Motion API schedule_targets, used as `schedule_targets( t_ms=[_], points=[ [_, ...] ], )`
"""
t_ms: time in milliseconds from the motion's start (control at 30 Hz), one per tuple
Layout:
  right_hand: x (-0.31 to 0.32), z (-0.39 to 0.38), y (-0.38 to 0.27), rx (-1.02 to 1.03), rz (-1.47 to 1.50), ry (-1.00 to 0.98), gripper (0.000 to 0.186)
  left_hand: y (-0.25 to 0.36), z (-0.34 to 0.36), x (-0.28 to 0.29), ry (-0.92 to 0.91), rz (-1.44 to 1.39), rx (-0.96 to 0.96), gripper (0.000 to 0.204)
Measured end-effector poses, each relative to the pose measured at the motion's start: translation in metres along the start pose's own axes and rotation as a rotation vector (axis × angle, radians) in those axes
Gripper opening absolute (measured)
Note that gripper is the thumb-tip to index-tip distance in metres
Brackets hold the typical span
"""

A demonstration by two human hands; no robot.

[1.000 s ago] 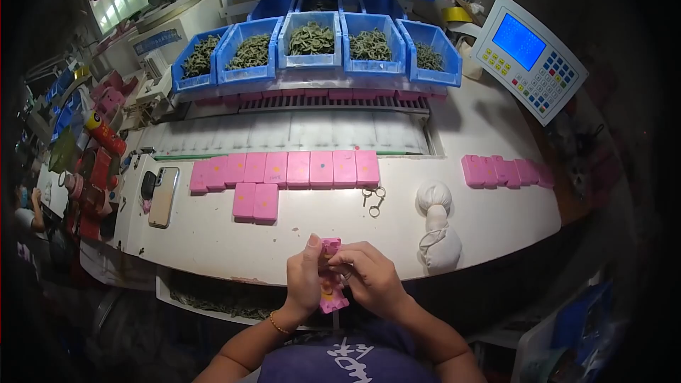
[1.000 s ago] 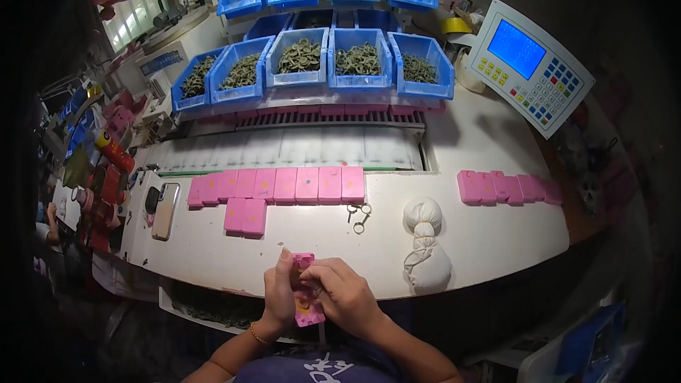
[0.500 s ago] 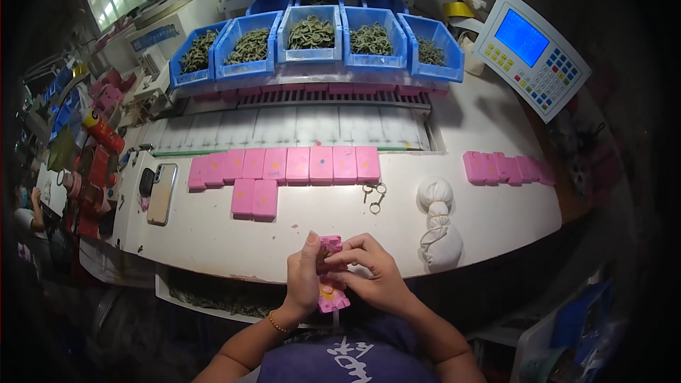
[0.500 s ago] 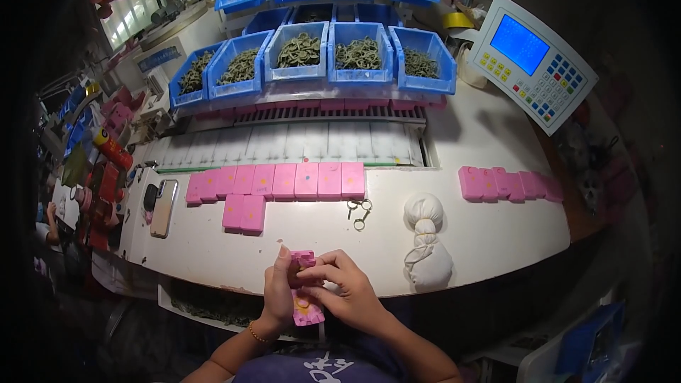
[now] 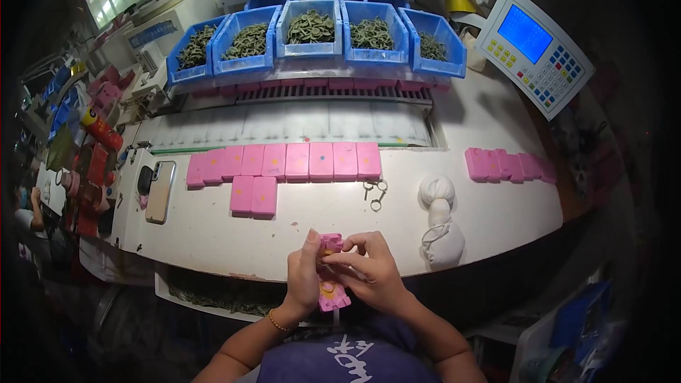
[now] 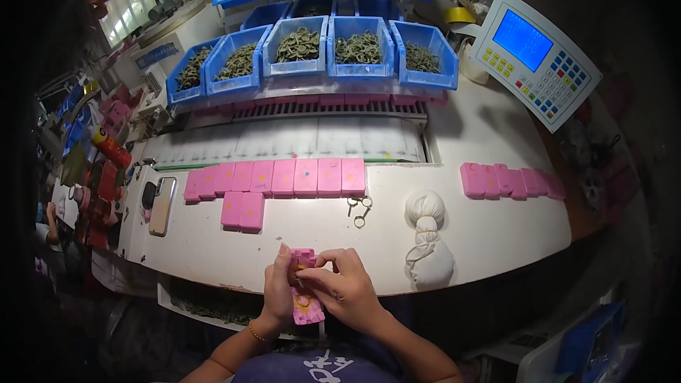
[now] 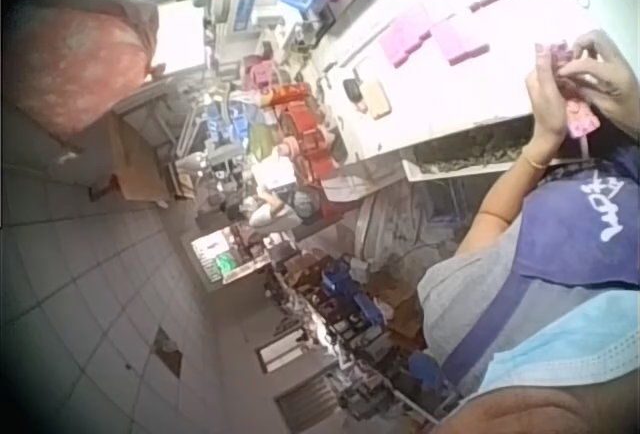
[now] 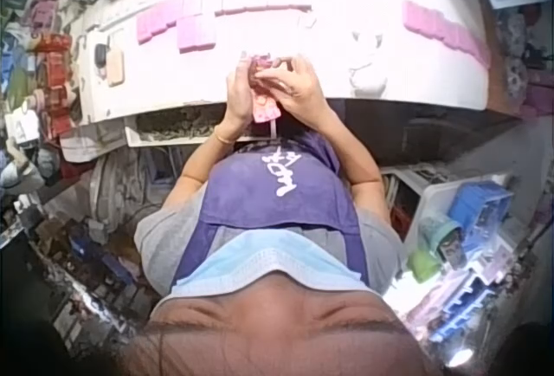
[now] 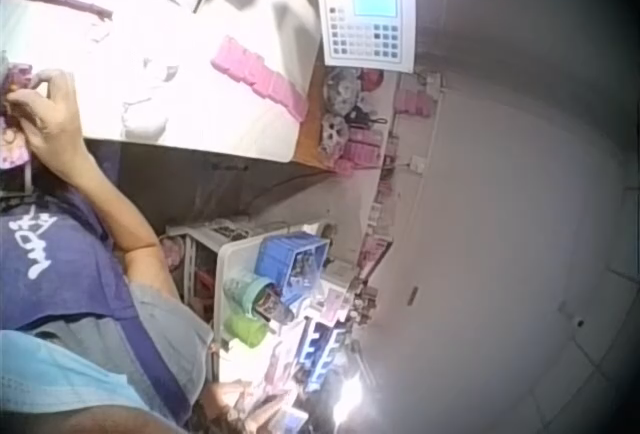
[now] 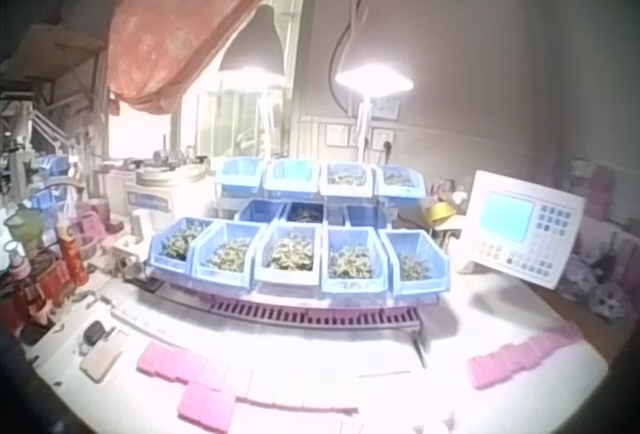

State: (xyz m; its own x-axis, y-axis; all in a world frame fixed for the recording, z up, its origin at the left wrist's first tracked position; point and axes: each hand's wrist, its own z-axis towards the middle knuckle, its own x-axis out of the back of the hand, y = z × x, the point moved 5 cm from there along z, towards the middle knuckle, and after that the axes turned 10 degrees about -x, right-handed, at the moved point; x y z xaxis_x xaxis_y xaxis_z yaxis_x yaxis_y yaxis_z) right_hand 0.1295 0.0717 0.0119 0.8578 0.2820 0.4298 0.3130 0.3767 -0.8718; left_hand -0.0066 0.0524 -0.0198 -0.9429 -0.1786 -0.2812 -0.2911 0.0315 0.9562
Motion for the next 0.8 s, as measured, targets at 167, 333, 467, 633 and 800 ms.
schedule_targets(
  t_ms=[167, 333, 467, 633, 800],
  points=[
    [0.001, -0.002, -0.006, 0.178, -0.226, 0.174, 0.037, -0.002, 0.0, -0.002, -0.007, -0.079, 0.107, 0.064],
    [-0.004, -0.003, -0.01, 0.281, -0.314, 0.203, 0.033, -0.001, 0.001, -0.003, -0.003, -0.045, 0.03, 0.063],
    [-0.008, -0.002, -0.007, 0.274, -0.326, 0.215, 0.031, -0.006, 0.004, 0.001, -0.004, -0.008, 0.041, 0.063],
    [0.002, 0.004, 0.014, -0.141, 0.032, 0.131, 0.019, -0.008, 0.009, 0.01, 0.066, -0.009, 0.08, 0.062],
    [0.019, 0.01, 0.056, -0.905, 0.354, -0.109, 0.016, 0.0, 0.018, 0.033, 0.156, -0.06, 0.095, 0.07]
  ],
)
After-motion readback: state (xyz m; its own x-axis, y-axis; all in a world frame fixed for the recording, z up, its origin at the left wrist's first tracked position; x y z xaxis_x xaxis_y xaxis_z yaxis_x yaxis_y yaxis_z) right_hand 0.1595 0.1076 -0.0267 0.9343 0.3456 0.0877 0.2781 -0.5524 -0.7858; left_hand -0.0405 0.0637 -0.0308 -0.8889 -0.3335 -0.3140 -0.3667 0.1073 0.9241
